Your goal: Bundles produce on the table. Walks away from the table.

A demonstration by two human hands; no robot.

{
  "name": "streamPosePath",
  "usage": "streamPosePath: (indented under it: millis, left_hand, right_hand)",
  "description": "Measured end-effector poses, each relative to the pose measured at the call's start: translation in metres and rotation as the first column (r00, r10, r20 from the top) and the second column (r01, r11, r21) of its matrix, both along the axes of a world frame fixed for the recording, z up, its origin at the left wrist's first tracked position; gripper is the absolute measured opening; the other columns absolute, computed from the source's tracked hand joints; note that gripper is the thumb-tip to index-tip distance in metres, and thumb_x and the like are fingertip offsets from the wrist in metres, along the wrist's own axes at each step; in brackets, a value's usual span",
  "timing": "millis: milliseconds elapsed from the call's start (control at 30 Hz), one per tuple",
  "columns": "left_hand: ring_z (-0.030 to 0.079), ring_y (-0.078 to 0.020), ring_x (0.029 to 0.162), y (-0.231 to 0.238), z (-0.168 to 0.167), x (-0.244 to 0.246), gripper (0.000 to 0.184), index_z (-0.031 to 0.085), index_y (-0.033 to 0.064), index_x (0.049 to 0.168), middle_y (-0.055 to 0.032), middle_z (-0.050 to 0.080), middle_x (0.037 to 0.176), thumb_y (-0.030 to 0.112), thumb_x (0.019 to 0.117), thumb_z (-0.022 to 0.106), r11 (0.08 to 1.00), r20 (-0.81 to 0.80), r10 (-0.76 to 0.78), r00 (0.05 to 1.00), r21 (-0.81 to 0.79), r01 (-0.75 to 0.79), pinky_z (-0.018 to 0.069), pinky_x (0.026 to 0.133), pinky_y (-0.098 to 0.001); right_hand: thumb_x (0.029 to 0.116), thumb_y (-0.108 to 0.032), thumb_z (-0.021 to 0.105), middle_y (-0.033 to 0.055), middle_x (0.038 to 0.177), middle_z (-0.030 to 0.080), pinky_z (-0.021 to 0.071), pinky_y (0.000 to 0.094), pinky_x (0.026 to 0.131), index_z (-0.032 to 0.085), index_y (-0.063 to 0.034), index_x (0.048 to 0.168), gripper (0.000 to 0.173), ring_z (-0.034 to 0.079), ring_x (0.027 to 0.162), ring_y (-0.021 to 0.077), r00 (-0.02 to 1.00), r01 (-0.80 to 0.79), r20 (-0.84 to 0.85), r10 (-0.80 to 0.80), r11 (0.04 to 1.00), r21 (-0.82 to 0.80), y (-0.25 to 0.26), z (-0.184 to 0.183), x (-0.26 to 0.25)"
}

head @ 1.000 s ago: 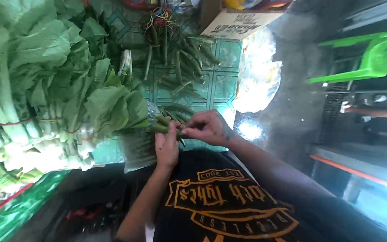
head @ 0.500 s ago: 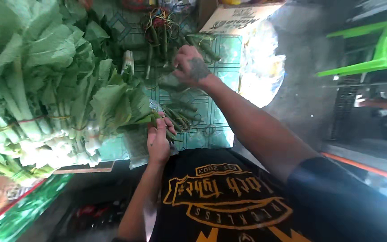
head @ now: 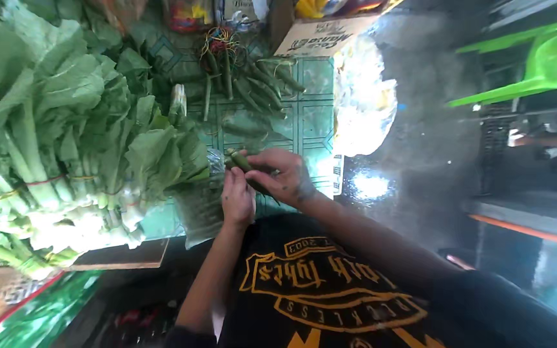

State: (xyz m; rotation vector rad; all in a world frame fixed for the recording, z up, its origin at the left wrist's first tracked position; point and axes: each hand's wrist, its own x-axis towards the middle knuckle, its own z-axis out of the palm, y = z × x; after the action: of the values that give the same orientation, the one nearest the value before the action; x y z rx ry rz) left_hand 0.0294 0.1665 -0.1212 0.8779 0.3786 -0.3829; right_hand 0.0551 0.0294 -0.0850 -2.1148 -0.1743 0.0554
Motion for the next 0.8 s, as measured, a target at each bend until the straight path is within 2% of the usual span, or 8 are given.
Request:
streamPosePath:
  millis: [167, 267, 333, 400, 467, 600, 733, 800]
  left_hand:
    - [0.068, -0.0139, 0.100, -0.004, 0.002, -0.008, 0.040, 0.045, 0.0184, 0.145, -0.0025, 0.067, 0.114, 0.037, 0.1100, 0.042, 0.993, 0.002, -0.097, 0.995, 0.072, 0.097, 0.0594, 0.086, -0.0363]
    - [0.069, -0.0186, 0.078, -0.004, 0.000, -0.013, 0.028, 0.050, 0.0117, 0.133, -0.0080, 0.068, 0.096, 0.025, 0.1082, 0.050, 0.992, -0.010, -0.117, 0.993, 0.036, 0.117, 0.0622, 0.070, -0.0375]
    - [0.067, -0.0199, 0.072, 0.004, 0.000, -0.015, 0.027, 0.051, 0.0112, 0.131, -0.0077, 0.064, 0.090, 0.027, 0.1087, 0.048, 0.993, -0.034, -0.121, 0.992, -0.009, 0.120, 0.0616, 0.066, -0.0380]
    - [0.065, -0.0183, 0.074, 0.019, 0.002, -0.016, 0.028, 0.052, 0.0133, 0.130, -0.0053, 0.063, 0.091, 0.031, 0.1084, 0.048, 0.995, -0.028, -0.103, 0.994, -0.012, 0.102, 0.0607, 0.067, -0.0371]
    - [0.065, -0.0175, 0.072, 0.036, 0.004, -0.013, 0.028, 0.053, 0.0144, 0.129, -0.0034, 0.063, 0.089, 0.032, 0.1073, 0.049, 0.997, -0.005, -0.072, 0.997, 0.016, 0.072, 0.0601, 0.065, -0.0370]
    - [0.064, -0.0161, 0.069, 0.057, 0.010, -0.010, 0.027, 0.054, 0.0160, 0.126, -0.0011, 0.062, 0.085, 0.035, 0.1091, 0.043, 0.998, 0.020, -0.060, 0.998, 0.024, 0.059, 0.0597, 0.063, -0.0358]
    - [0.064, -0.0160, 0.066, 0.060, 0.014, -0.016, 0.032, 0.056, 0.0156, 0.122, -0.0010, 0.062, 0.082, 0.038, 0.1102, 0.037, 0.995, 0.048, -0.086, 0.995, 0.052, 0.084, 0.0596, 0.060, -0.0346]
    - [0.063, -0.0158, 0.065, 0.056, 0.013, -0.020, 0.033, 0.056, 0.0147, 0.122, -0.0015, 0.062, 0.082, 0.039, 0.1104, 0.036, 0.992, 0.028, -0.110, 0.994, 0.068, 0.108, 0.0591, 0.059, -0.0337]
  right_hand:
    - [0.0958, -0.020, 0.071, 0.0066, 0.099, 0.071, 0.0557, 0.0353, 0.087, 0.080, -0.0109, 0.109, 0.019, 0.066, 0.097, 0.0191, 0.989, 0.009, 0.145, 0.014, 0.988, -0.154, -0.008, -0.011, -0.020]
    - [0.0982, -0.005, 0.060, 0.0069, 0.105, 0.070, 0.0585, 0.0304, 0.087, 0.077, -0.0068, 0.116, 0.024, 0.066, 0.098, 0.0137, 0.997, -0.052, -0.050, 0.054, 0.998, 0.037, -0.029, -0.009, -0.023]
    - [0.1041, -0.010, 0.050, 0.0059, 0.107, 0.070, 0.0585, 0.0315, 0.083, 0.073, -0.0068, 0.121, 0.028, 0.067, 0.092, 0.0115, 0.958, 0.103, -0.277, -0.069, 0.988, 0.113, -0.053, -0.016, -0.024]
    - [0.1060, -0.020, 0.052, 0.0082, 0.102, 0.069, 0.0565, 0.0364, 0.077, 0.069, -0.0076, 0.121, 0.026, 0.065, 0.083, 0.0152, 0.903, 0.193, -0.382, -0.196, 0.980, -0.047, -0.079, -0.039, -0.029]
    - [0.1003, -0.027, 0.064, 0.0144, 0.108, 0.068, 0.0580, 0.0480, 0.081, 0.069, -0.0083, 0.124, 0.031, 0.068, 0.091, 0.0262, 0.878, 0.077, -0.438, -0.190, 0.962, -0.263, -0.097, -0.070, -0.040]
    - [0.0912, -0.031, 0.076, 0.0174, 0.113, 0.066, 0.0576, 0.0537, 0.088, 0.071, -0.0151, 0.124, 0.037, 0.066, 0.105, 0.0354, 0.942, -0.101, -0.326, -0.079, 0.862, -0.497, -0.098, -0.097, -0.065]
    - [0.0984, -0.029, 0.068, 0.0118, 0.105, 0.068, 0.0576, 0.0470, 0.089, 0.076, -0.0142, 0.112, 0.022, 0.067, 0.102, 0.0297, 0.988, -0.073, -0.156, 0.003, 0.892, -0.446, -0.108, -0.103, -0.077]
    - [0.1007, -0.026, 0.063, 0.0109, 0.108, 0.069, 0.0565, 0.0462, 0.091, 0.075, -0.0158, 0.118, 0.023, 0.066, 0.104, 0.0292, 0.990, -0.091, -0.134, 0.036, 0.895, -0.438, -0.118, -0.100, -0.082]
